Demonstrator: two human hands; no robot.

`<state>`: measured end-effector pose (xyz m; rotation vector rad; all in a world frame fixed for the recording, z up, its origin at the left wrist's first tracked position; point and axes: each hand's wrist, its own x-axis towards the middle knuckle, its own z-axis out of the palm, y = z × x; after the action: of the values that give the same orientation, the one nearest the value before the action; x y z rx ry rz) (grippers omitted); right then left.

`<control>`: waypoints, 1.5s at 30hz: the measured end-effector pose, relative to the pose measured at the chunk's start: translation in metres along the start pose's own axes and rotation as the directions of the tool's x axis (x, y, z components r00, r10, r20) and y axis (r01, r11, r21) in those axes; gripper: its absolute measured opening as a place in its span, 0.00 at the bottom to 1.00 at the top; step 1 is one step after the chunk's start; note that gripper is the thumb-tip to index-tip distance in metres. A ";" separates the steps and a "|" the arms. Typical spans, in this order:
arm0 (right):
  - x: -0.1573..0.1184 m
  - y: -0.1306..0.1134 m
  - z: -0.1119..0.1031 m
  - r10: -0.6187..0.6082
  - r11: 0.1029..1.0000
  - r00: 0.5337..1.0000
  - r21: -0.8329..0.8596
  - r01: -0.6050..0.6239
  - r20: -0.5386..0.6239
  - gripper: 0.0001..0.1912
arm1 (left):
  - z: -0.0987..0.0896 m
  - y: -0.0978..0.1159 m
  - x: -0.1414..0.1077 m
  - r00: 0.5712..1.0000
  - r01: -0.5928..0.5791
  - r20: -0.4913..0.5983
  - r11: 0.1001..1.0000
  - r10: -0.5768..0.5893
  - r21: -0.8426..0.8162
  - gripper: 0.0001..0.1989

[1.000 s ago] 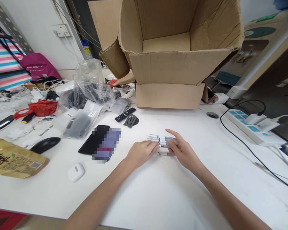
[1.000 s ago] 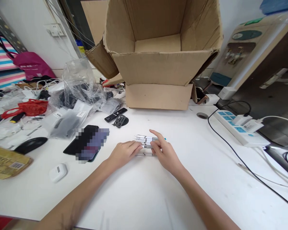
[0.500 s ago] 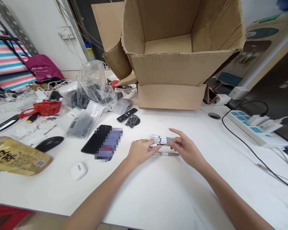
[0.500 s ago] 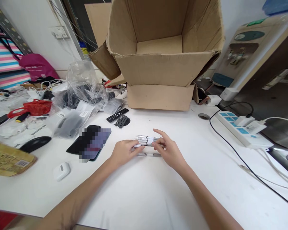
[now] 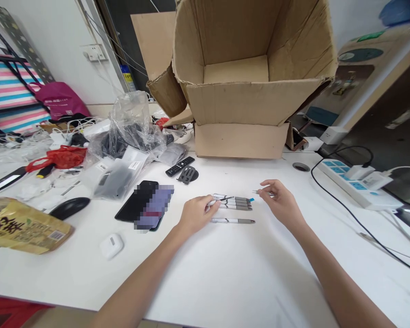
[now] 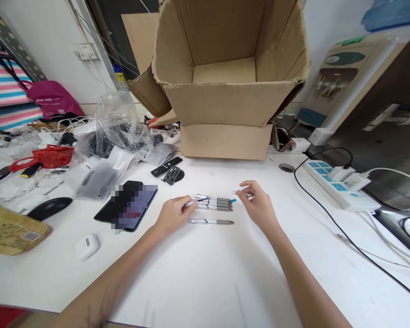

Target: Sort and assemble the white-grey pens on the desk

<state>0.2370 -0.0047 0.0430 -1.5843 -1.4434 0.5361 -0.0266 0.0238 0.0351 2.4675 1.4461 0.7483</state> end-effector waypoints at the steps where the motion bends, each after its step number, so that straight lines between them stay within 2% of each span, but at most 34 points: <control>1: 0.003 0.008 0.000 -0.021 0.996 1.000 -0.093 0.019 -0.023 0.11 | 0.000 0.000 0.000 1.000 0.002 -0.005 1.000 -0.002 -0.002 0.18; 2: 0.005 0.015 0.001 -0.045 0.983 0.999 -0.177 0.041 -0.020 0.08 | 0.000 0.001 0.000 1.000 0.004 -0.010 1.000 -0.004 -0.002 0.18; 4: 0.007 0.027 0.003 -0.066 0.955 0.996 -0.287 0.080 0.058 0.06 | 0.001 0.002 -0.001 1.000 0.012 -0.024 1.000 -0.012 0.002 0.18; 7: 0.008 0.034 0.008 -0.088 0.930 0.982 -0.339 0.141 0.167 0.08 | 0.002 0.004 -0.003 0.997 0.033 -0.068 0.999 -0.032 0.012 0.17; 11: 0.002 0.021 0.015 -0.190 0.910 0.978 -0.360 0.207 0.081 0.13 | 0.003 0.008 -0.005 0.988 0.015 -0.152 1.000 -0.012 0.019 0.17; 12: -0.002 0.014 0.018 -0.233 0.906 0.971 -0.352 0.237 0.055 0.15 | 0.003 0.009 -0.005 0.987 0.001 -0.163 1.000 0.003 0.019 0.17; 14: -0.011 -0.001 0.025 -0.250 0.938 0.962 -0.216 0.269 0.114 0.17 | 0.003 0.011 -0.006 0.986 -0.031 -0.165 0.999 0.035 0.022 0.16; 16: -0.020 -0.016 0.033 -0.186 0.977 0.962 -0.062 0.202 0.200 0.21 | 0.004 0.013 -0.008 0.986 -0.063 -0.153 0.998 0.067 0.030 0.16; 18: -0.027 -0.025 0.038 -0.158 0.987 0.962 0.008 0.160 0.224 0.23 | 0.005 0.015 -0.009 0.983 -0.096 -0.152 0.994 0.102 0.044 0.17; 23: -0.031 -0.031 0.039 -0.141 0.989 0.957 0.073 0.127 0.255 0.21 | 0.007 0.017 -0.011 0.972 -0.158 -0.162 0.983 0.171 0.088 0.16; 32: -0.035 -0.032 0.041 -0.092 0.992 0.946 0.113 0.060 0.309 0.20 | 0.011 0.017 -0.013 0.972 -0.174 -0.146 0.983 0.182 0.063 0.15; 34: -0.033 -0.031 0.041 -0.075 0.992 0.945 0.123 0.038 0.317 0.20 | 0.010 0.017 -0.012 0.984 -0.133 -0.118 0.991 0.135 0.024 0.16; 37: -0.029 -0.028 0.036 -0.021 0.992 0.954 0.123 -0.017 0.300 0.19 | 0.006 0.015 -0.007 0.999 0.010 -0.049 0.997 -0.014 -0.082 0.18; 40: -0.024 -0.024 0.029 0.055 0.989 0.963 0.121 -0.090 0.266 0.19 | 0.002 0.009 -0.002 0.989 0.147 0.032 0.963 -0.144 -0.227 0.19; 45: -0.020 -0.022 0.024 0.097 0.980 0.962 0.144 -0.136 0.254 0.19 | 0.002 0.000 0.002 0.971 0.241 0.098 0.872 -0.220 -0.426 0.20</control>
<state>0.2017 -0.0175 0.0444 -1.5208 -1.4522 0.9236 -0.0249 0.0255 0.0346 1.9249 1.3469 0.8480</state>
